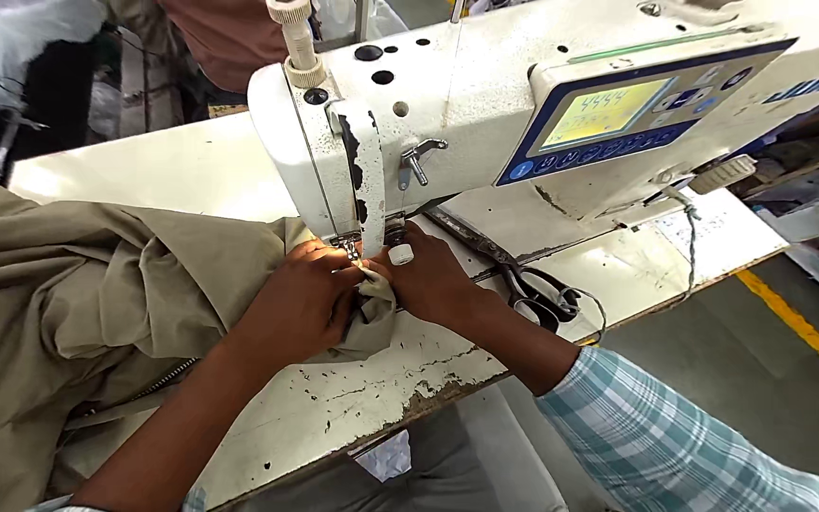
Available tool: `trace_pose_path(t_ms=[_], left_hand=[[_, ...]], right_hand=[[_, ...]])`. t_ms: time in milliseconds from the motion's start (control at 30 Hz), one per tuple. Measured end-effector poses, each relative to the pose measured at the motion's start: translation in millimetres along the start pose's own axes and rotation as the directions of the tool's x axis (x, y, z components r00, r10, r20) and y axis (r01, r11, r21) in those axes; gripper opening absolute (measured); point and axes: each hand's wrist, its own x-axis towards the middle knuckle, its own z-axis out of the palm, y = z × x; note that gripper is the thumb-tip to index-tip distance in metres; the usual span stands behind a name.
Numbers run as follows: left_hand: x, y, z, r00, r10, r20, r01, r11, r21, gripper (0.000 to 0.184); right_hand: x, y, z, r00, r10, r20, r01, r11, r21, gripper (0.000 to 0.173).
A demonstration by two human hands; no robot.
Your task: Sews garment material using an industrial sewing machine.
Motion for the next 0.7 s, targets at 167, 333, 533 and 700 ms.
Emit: trace_pose_path(t_ms=[167,333,533,700], left_hand=[[1,-2,2,0.999,0.016,-0.039,-0.015,1.000,0.011,0.033],[2,-4,1,0.998,0.039,-0.054,-0.037,0.999,0.028,0.034],[-11,11,1,0.993,0.020,-0.118,-0.004,0.991,0.133,0.029],[-32,37,-3,0.976,0.065,-0.206,-0.014,0.970,0.242,0.022]], right_hand=[[3,-2,-7,0.998,0.051,0.039,-0.051,0.999,0.015,0.029],[5,-2,-2,1.000,0.028,0.014,-0.028,0.999,-0.020,0.029],[4,21,16,0.970,-0.180,-0.161,0.184,0.983,0.009,0.029],[-43,23,15,0.807,-0.448,-0.386,0.531,0.836,0.140,0.036]])
